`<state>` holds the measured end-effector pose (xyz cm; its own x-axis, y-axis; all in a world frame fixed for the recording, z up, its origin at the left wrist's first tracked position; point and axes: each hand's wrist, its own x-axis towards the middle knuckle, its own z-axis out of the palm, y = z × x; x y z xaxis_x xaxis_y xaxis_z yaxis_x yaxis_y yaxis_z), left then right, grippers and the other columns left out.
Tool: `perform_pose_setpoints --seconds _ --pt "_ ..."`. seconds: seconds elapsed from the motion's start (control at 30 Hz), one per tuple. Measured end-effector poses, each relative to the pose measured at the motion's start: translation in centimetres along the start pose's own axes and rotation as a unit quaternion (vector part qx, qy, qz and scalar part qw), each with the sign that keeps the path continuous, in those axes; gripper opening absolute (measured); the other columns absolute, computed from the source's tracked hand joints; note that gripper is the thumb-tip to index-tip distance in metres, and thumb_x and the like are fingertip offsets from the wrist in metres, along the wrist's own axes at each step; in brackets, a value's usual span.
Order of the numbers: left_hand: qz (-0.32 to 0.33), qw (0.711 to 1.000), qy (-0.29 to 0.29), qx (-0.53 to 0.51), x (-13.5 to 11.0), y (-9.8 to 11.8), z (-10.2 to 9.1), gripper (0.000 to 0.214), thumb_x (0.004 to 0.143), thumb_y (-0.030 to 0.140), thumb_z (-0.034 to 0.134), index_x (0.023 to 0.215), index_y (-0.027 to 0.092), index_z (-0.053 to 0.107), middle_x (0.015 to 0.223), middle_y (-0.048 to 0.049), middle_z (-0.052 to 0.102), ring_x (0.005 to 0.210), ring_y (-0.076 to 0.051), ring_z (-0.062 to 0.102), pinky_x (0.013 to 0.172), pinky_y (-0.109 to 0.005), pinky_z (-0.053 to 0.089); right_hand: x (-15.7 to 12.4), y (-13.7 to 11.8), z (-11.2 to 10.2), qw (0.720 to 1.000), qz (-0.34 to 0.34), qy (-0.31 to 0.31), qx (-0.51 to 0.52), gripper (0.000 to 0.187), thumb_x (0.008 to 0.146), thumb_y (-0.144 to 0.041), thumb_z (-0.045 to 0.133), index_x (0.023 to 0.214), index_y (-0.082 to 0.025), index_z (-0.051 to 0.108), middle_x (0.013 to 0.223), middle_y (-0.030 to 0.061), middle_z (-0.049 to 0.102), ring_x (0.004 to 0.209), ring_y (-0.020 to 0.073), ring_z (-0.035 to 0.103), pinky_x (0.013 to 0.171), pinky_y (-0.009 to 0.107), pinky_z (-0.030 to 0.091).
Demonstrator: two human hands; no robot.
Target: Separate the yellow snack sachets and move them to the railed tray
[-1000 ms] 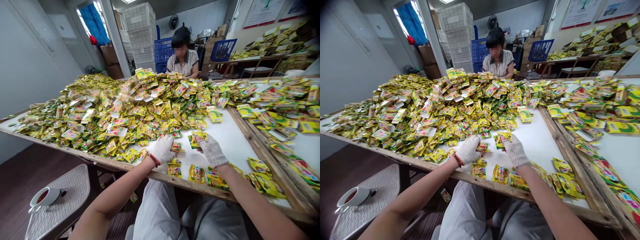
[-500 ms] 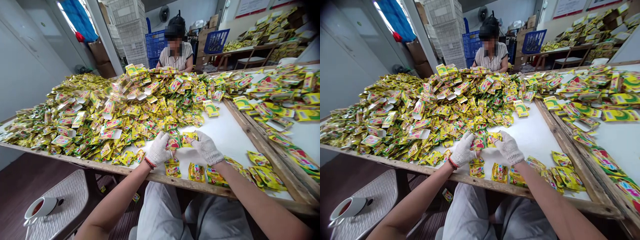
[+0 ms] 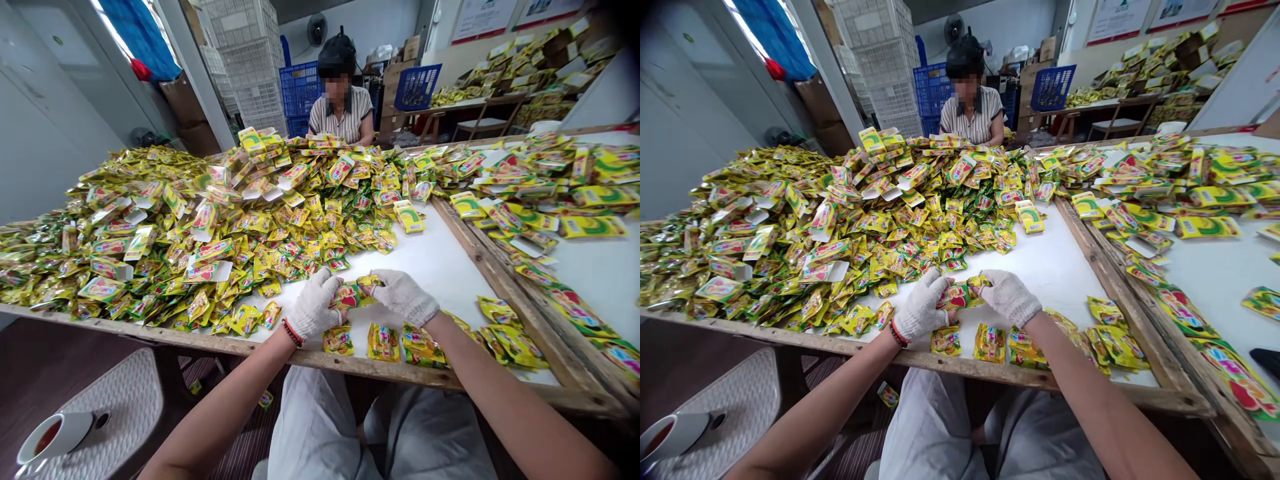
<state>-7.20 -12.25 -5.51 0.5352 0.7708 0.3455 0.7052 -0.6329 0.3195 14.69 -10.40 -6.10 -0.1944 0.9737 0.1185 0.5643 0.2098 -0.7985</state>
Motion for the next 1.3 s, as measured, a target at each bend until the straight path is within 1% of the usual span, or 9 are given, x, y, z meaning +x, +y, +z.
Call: perform_pose_setpoints --seconds 0.23,0.4,0.5,0.63,0.83,0.97,1.1,1.23,1.3 --pt "-0.03 0.999 0.018 0.022 0.4 0.7 -0.1 0.051 0.07 0.032 0.069 0.115 0.019 0.05 0.106 -0.0076 0.048 0.097 -0.024 0.049 0.082 -0.037 0.047 -0.5 -1.1 -0.2 0.996 0.056 -0.054 0.033 0.015 0.08 -0.033 0.053 0.078 -0.018 0.058 0.071 0.0005 0.066 0.056 0.0121 0.058 0.051 0.021 0.04" --pt "0.004 1.0 0.016 0.01 0.3 0.7 0.1 0.052 0.07 0.03 0.069 0.117 0.017 0.05 0.108 -0.0087 0.048 0.1 -0.025 0.048 0.086 -0.038 0.046 -0.7 -2.4 -0.4 0.992 0.099 -0.064 0.032 0.017 0.074 -0.022 0.054 0.057 -0.019 0.051 0.042 -0.0045 0.05 0.042 0.0085 0.049 0.044 0.018 0.034" --pt "0.007 1.0 0.015 0.001 0.2 0.7 0.1 0.052 0.07 0.028 0.068 0.117 0.018 0.05 0.108 -0.0086 0.048 0.1 -0.025 0.049 0.086 -0.038 0.046 -1.1 -2.9 -0.3 0.977 0.112 -0.141 0.115 0.013 0.073 -0.019 0.05 0.072 -0.016 0.062 0.042 -0.0043 0.053 0.039 0.0074 0.045 0.043 0.018 0.033" --pt "-0.021 0.999 0.028 -0.009 0.3 0.6 0.1 0.052 0.07 0.029 0.067 0.118 0.019 0.049 0.108 -0.0084 0.048 0.099 -0.025 0.049 0.084 -0.038 0.045 -2.0 -3.2 -0.7 0.943 0.158 -0.148 0.253 0.043 0.076 -0.032 0.056 0.115 -0.015 0.061 0.048 -0.0039 0.058 0.04 0.0085 0.049 0.041 0.017 0.03" --pt "-0.001 0.998 0.029 -0.06 0.3 1.2 0.3 0.043 0.073 0.028 0.067 0.114 0.02 0.053 0.108 -0.0088 0.051 0.102 -0.024 0.051 0.088 -0.037 0.045 -2.7 -2.8 0.3 0.901 0.157 -0.243 0.322 0.034 0.076 -0.043 0.063 0.097 -0.016 0.06 0.048 -0.0037 0.057 0.037 0.0078 0.044 0.04 0.017 0.027" --pt "-0.085 0.972 0.085 -0.201 0.2 1.1 -0.1 0.049 0.076 0.04 0.068 0.117 0.018 0.05 0.112 -0.0087 0.055 0.103 -0.022 0.054 0.087 -0.034 0.046 -2.4 -2.5 0.9 0.918 0.138 -0.192 0.318 0.032 0.079 -0.047 0.059 0.094 -0.018 0.057 0.047 -0.0047 0.056 0.037 0.0075 0.041 0.04 0.018 0.026" --pt "-0.21 0.909 0.011 -0.361 0.6 0.7 -0.1 0.035 0.079 0.051 0.062 0.089 0.017 0.058 0.081 -0.0018 0.061 0.072 -0.014 0.056 0.063 -0.024 0.045 -1.5 -2.1 1.0 0.964 0.104 -0.089 0.227 0.026 0.079 -0.043 0.058 0.085 -0.017 0.059 0.046 -0.0047 0.054 0.04 0.0078 0.042 0.043 0.019 0.03" --pt "-0.184 0.911 0.002 -0.369 1.8 0.0 -0.1 0.033 0.078 0.047 0.064 0.087 0.016 0.06 0.078 -0.0007 0.06 0.068 -0.012 0.053 0.061 -0.022 0.042 -0.5 -1.3 0.9 0.988 0.06 -0.036 0.136 0.023 0.072 -0.041 0.065 0.068 -0.019 0.059 0.044 -0.0067 0.046 0.041 0.0071 0.038 0.043 0.021 0.03" --pt "-0.17 0.922 0.034 -0.347 2.7 -0.9 -0.7 0.029 0.082 0.044 0.059 0.091 0.016 0.059 0.081 -0.0017 0.061 0.072 -0.013 0.054 0.066 -0.023 0.043 -0.1 -0.7 -0.1 0.979 0.08 0.011 0.186 0.023 0.068 -0.038 0.07 0.064 -0.019 0.059 0.044 -0.0058 0.047 0.04 0.0074 0.038 0.041 0.021 0.03"
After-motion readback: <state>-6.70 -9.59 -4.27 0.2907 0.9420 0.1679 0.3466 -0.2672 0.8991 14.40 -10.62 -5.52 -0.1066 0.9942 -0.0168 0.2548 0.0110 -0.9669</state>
